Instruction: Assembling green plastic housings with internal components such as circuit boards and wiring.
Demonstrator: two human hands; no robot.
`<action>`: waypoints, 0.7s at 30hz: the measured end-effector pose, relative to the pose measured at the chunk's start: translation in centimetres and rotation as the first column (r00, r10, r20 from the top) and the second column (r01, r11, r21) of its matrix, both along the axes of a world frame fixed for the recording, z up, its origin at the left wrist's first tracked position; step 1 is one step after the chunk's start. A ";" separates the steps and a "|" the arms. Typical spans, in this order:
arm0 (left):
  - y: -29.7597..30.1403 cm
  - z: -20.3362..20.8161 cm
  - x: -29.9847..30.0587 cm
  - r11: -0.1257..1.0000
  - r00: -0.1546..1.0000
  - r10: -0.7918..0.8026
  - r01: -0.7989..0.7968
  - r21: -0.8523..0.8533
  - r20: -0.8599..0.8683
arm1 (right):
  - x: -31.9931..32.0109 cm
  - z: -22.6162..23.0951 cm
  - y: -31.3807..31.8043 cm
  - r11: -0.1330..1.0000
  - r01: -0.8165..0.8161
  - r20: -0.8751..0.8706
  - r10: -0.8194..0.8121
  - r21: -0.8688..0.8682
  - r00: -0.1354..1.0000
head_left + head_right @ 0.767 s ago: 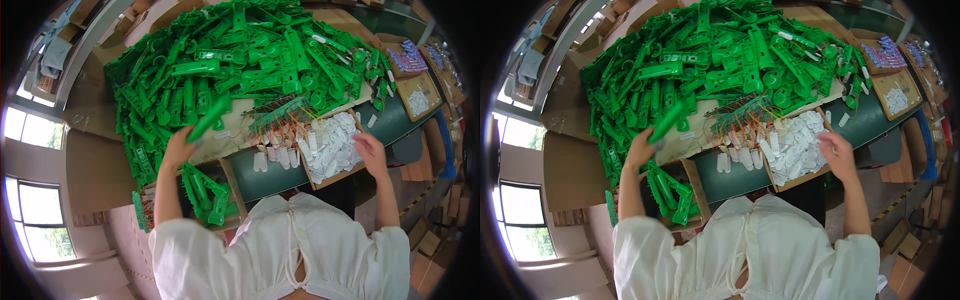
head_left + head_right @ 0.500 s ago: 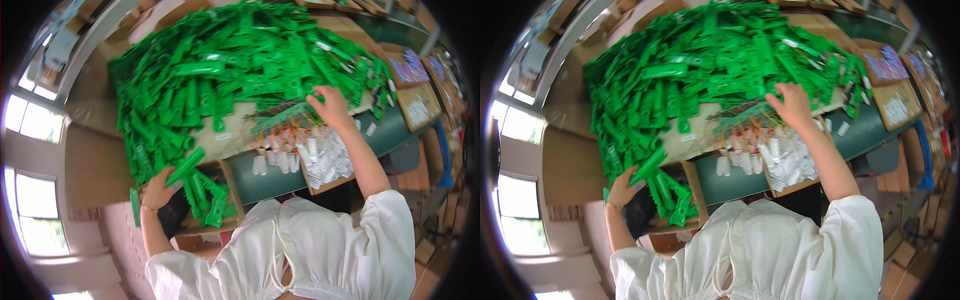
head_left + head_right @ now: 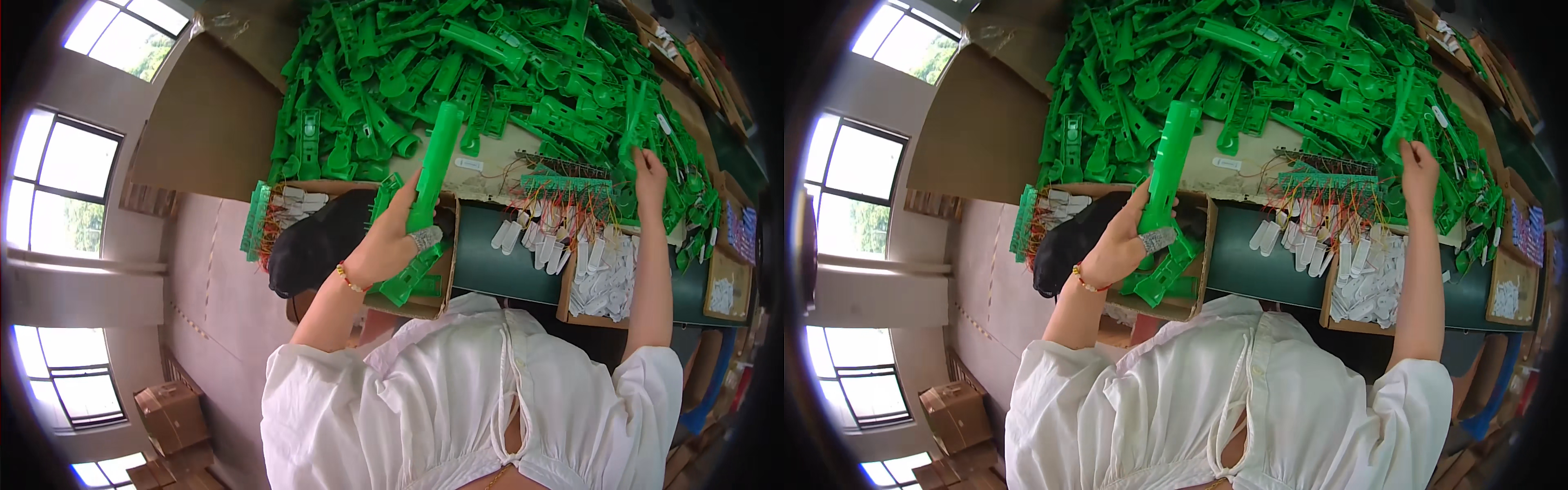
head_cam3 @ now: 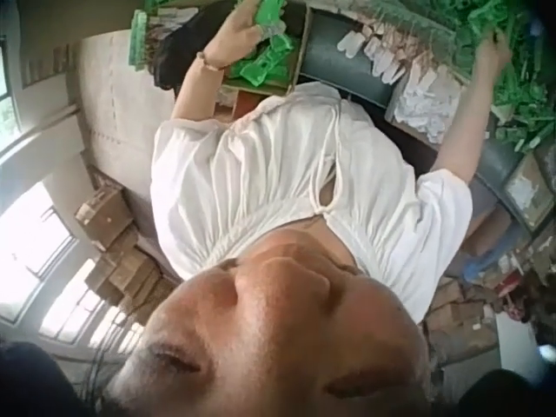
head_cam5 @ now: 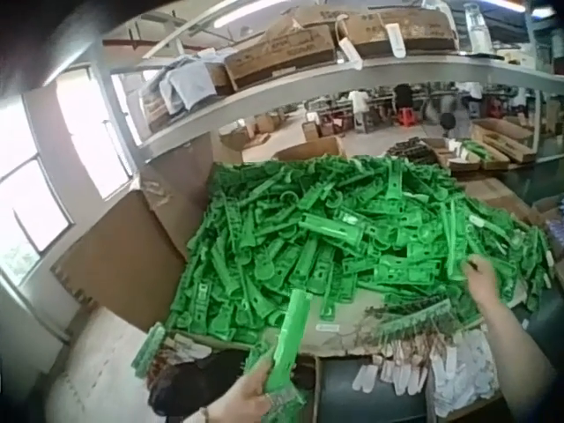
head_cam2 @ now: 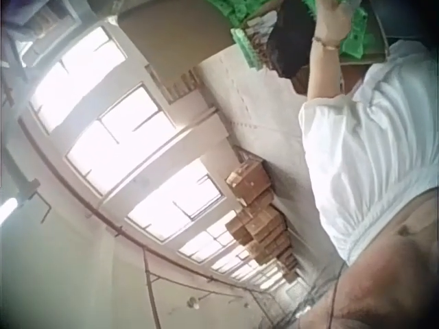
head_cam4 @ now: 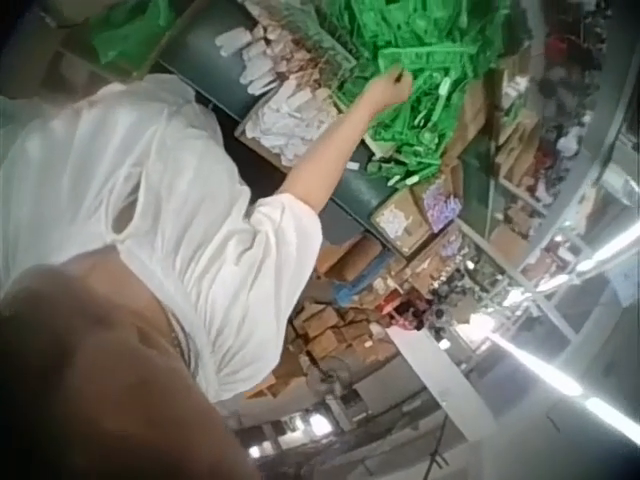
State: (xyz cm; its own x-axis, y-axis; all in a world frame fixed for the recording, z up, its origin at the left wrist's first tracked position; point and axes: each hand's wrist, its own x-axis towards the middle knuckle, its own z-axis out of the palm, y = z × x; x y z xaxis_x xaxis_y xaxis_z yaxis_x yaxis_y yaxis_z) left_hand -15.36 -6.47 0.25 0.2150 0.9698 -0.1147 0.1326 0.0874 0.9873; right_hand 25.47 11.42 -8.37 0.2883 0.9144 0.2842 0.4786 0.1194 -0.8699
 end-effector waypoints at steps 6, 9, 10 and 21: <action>-0.7 0.8 0.6 0.979 0.949 0.085 -0.023 0.203 -0.304 | -2.0 2.3 -4.3 0.999 -0.035 -0.121 0.038 0.024 0.992; -1.4 0.9 1.0 0.969 0.954 0.096 -0.024 0.245 -0.284 | -3.0 2.5 -6.5 0.992 -0.128 -0.112 0.127 0.003 0.986; -1.6 0.9 1.1 0.985 0.988 0.061 -0.036 0.171 -0.144 | -3.2 2.4 -7.3 0.990 -0.144 -0.122 0.143 -0.001 0.982; -2.4 0.2 2.2 0.988 0.689 0.057 0.063 -0.138 0.723 | -5.3 2.0 -13.6 0.959 -0.259 -0.233 0.228 -0.113 0.945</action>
State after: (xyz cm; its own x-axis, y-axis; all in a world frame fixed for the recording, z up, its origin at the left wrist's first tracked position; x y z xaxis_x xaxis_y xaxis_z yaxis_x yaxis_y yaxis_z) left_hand -13.13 -8.91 0.42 0.2916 0.9549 -0.0560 -0.6164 0.2324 0.7524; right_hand 20.13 -2.21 -6.42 0.0922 0.9903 0.1037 0.2496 0.0779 -0.9652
